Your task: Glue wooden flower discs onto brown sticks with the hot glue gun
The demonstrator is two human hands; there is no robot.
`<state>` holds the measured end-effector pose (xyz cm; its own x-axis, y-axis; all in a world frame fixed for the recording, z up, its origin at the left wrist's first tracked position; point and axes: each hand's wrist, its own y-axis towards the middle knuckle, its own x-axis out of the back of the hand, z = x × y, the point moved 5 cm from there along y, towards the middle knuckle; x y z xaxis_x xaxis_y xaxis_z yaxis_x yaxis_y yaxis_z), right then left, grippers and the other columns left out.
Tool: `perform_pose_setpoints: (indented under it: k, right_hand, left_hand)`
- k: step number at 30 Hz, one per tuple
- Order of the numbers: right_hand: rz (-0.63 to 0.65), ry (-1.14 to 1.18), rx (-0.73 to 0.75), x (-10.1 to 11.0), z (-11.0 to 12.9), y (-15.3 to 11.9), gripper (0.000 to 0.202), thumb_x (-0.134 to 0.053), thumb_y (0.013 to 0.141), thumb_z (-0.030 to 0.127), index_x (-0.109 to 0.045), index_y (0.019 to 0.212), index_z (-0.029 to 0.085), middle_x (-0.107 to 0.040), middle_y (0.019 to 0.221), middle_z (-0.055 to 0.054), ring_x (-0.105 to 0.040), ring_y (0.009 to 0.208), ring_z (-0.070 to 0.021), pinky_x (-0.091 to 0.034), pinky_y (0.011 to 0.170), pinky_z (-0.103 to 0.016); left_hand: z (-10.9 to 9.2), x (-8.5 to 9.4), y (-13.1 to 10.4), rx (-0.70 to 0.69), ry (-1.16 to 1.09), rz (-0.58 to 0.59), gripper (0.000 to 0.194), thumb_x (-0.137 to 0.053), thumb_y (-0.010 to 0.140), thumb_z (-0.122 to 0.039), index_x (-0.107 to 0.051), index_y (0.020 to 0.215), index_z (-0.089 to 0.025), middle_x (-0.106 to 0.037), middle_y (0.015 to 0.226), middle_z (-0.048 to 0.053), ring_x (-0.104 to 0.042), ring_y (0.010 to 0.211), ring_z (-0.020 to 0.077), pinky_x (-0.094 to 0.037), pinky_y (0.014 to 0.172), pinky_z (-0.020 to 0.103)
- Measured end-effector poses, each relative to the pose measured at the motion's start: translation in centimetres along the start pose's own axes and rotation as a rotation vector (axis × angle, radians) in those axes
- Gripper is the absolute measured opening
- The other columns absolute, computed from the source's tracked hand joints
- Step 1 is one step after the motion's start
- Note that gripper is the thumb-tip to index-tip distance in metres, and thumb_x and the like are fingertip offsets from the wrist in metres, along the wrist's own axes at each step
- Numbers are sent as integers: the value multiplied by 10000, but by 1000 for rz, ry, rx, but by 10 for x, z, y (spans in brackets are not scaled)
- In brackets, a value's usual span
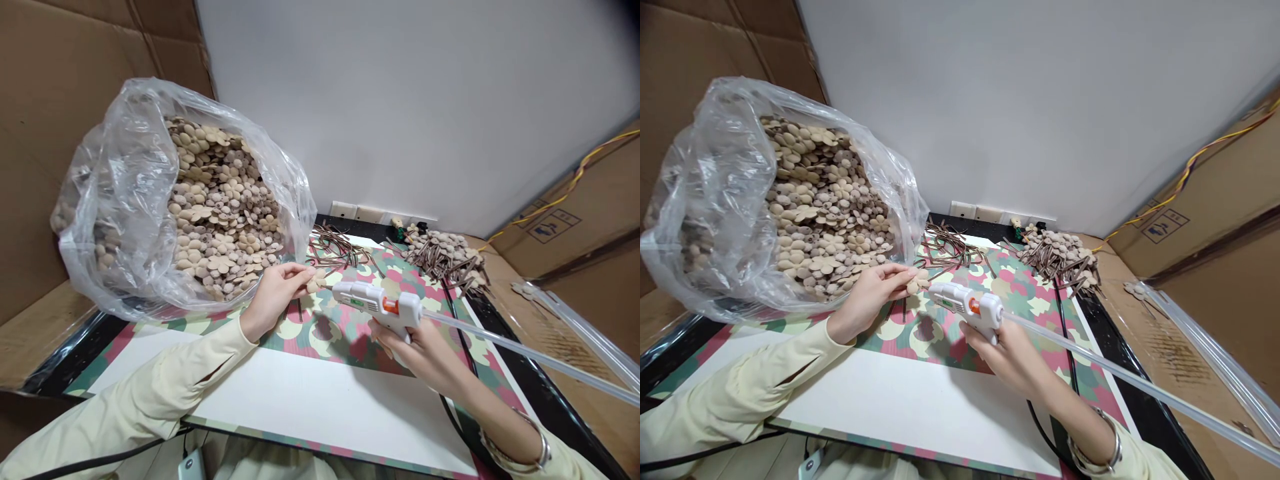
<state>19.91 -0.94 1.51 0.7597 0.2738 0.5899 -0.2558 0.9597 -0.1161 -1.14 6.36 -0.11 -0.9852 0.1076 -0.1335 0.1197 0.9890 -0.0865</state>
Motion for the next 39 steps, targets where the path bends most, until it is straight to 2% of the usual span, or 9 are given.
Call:
perform_pose_setpoints:
  k: [11, 20, 23, 26, 29, 33, 37, 39]
  right_hand:
    - [-53, -98, 41, 4, -5, 2, 294, -422, 850, 422, -410, 664, 195, -410, 592, 25, -331, 523, -106, -274, 476, -237]
    - [-171, -97, 15, 36, 0, -2, 325, -442, 841, 453, -427, 649, 192, -446, 563, 12, -392, 490, -115, -316, 460, -243]
    - [-218, -274, 15, 52, -11, -2, 322, -449, 835, 478, -474, 692, 191, -510, 602, -7, -454, 524, -142, -350, 483, -256]
    - [-262, -523, 118, 64, -30, 2, 266, -480, 827, 456, -494, 777, 196, -553, 709, -30, -499, 586, -164, -379, 533, -272]
    - [-244, -683, 208, 69, -55, 6, 244, -520, 807, 426, -489, 861, 191, -553, 853, -65, -546, 681, -183, -413, 593, -283]
    - [-250, -772, 198, 73, -81, 11, 378, -557, 767, 503, -472, 942, 179, -512, 991, -118, -559, 803, -227, -450, 661, -321]
    - [-251, -762, 200, 84, -93, 19, 496, -560, 745, 567, -462, 1006, 156, -473, 1060, -161, -537, 874, -255, -457, 737, -357]
    - [-205, -746, 204, 94, -95, 25, 533, -569, 728, 586, -473, 1018, 149, -479, 1054, -166, -525, 905, -263, -451, 770, -360]
  left_hand:
    - [-1, -2, 0, 64, -108, 80, 225, -661, 735, -315, -697, 828, -113, -694, 790, 68, -642, 799, 142, -492, 770, 233]
    - [-8, 3, -2, 65, -110, 58, 246, -678, 723, -328, -686, 861, -125, -703, 838, 78, -650, 808, 151, -504, 749, 240]
    - [-11, 5, -3, 94, -75, 58, 255, -681, 721, -338, -677, 866, -129, -707, 859, 82, -652, 811, 152, -508, 762, 252]
    - [-14, 8, -2, 81, -93, 64, 239, -681, 725, -319, -677, 871, -129, -709, 905, 93, -653, 830, 154, -508, 785, 254]
    - [-18, 11, -1, 49, -112, 73, 217, -665, 744, -301, -677, 857, -116, -710, 877, 96, -653, 818, 145, -509, 763, 225]
    - [-21, 13, -2, 35, -82, 86, 221, -650, 756, -310, -654, 844, -107, -701, 850, 94, -651, 787, 144, -523, 733, 227]
    - [-25, 14, -4, 21, -31, 71, 271, -656, 744, -360, -604, 909, -152, -687, 745, 43, -663, 705, 149, -556, 727, 295]
    - [-26, 14, -6, 25, 21, 72, 303, -647, 747, -384, -577, 945, -165, -685, 722, 37, -677, 679, 168, -567, 706, 321]
